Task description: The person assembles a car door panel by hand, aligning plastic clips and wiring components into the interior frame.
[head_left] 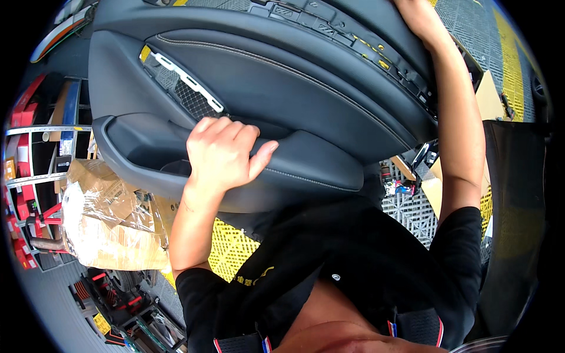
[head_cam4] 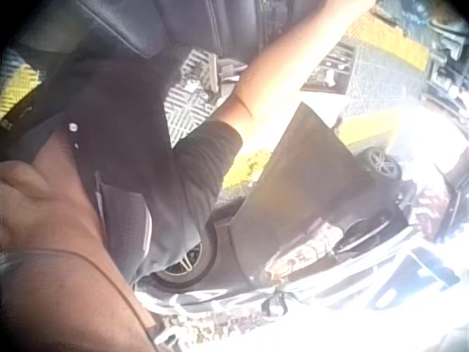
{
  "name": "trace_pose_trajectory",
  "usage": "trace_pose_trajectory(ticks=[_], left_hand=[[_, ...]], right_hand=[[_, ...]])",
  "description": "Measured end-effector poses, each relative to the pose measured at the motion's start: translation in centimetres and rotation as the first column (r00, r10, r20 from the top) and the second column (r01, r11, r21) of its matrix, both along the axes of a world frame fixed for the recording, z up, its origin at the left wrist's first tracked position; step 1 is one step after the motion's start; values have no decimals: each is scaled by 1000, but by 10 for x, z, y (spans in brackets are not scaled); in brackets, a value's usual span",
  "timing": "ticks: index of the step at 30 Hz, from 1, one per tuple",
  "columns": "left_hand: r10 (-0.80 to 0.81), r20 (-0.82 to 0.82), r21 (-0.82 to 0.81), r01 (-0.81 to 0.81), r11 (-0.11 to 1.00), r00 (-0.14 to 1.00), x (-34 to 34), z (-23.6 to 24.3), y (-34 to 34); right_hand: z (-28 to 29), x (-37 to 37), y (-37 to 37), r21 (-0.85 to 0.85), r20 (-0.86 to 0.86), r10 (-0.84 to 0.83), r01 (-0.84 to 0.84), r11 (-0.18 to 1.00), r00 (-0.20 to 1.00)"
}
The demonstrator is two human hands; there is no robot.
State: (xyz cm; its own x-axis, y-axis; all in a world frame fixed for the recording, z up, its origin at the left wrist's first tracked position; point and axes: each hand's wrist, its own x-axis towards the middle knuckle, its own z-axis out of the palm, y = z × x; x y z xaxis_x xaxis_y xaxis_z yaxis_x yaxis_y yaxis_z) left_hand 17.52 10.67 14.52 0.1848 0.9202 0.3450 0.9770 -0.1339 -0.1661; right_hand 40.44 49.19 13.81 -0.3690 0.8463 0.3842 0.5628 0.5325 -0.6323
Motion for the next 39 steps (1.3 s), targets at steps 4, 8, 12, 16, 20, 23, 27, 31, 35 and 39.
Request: trace_pose_trajectory(ticks=[4,8,12,16,20,23,27,31,35,39], left_hand=[[5,-20,40,-5,999,1000,-2,10,-30],[50,4,-15,-50,999,999,-20,42,-61],[78,-11,-30,-78,996,997,-35,7,-77],[89,156,-115,-72,991,984,-61,-24,-89],[66,214,-185,-26,982,975,-80,-43,-71],[65,220,-187,-23,982,973,-77,-53,-65],[69,212,-203,-25,979,975,-75,-54,-64],[75,231,-220,-23,975,970,-83,-54,-65],[114,231,-208,-65,976,966,-86,-59,-67],[164,233,-251,-104,962,958,-92,-57,-67]], right_hand=[[13,-24,-35,-18,-76,147,-148,989,986],[11,-52,-43,26,-61,259,-258,966,964],[-18,-79,-63,54,-88,283,-279,959,955],[-58,-79,-90,-25,39,291,-290,957,956],[-102,-74,-93,-18,39,246,-246,969,968],[-117,-74,-97,3,103,118,-119,993,988],[-104,-82,-108,441,101,-1,-44,896,995],[-60,-99,-111,384,-27,306,-273,882,952],[-33,-129,-140,-81,-136,440,-453,888,888],[-52,-143,-157,-51,-87,506,-511,858,858]])
